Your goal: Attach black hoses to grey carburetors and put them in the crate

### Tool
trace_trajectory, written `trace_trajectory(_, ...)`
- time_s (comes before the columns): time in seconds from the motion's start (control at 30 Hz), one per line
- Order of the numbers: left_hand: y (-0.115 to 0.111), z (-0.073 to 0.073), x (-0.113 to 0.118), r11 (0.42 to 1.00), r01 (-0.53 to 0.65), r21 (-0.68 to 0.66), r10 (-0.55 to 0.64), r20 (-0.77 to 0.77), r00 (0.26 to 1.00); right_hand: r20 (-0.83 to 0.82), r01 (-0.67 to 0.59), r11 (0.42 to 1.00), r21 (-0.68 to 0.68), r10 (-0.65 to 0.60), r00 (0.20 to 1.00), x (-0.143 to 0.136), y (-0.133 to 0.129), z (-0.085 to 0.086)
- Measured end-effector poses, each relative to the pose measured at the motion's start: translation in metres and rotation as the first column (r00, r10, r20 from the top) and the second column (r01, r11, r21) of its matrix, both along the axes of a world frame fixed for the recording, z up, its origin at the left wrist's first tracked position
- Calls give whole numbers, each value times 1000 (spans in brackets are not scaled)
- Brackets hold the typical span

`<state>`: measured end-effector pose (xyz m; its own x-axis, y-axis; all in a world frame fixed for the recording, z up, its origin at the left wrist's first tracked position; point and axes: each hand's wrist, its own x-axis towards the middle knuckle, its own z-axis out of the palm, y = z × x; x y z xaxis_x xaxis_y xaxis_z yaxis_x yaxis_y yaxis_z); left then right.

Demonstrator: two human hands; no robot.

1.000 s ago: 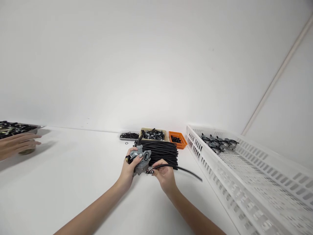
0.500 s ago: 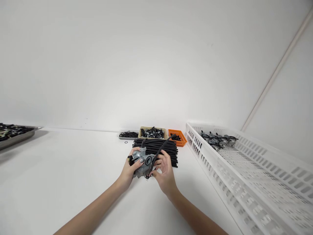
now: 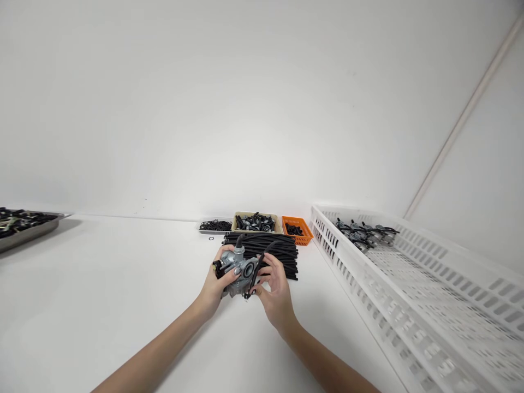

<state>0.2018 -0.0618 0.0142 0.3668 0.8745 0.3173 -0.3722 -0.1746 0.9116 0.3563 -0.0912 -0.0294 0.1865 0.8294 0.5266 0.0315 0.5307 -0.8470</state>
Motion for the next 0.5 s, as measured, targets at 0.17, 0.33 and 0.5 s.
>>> trace_trajectory(0.17,2,-4,0,999,29,16,-29,43,999,184,-88,996,3,86,979,5,0,0)
trace_trajectory(0.33,-2,1,5,970,47,-240,-8,162,987,267,-174,985,14,164,949,7,-1,0)
trace_trajectory(0.5,-6,10,6,892,102,-440,-38,152,988,269,-167,986,-18,166,949,6,-3,0)
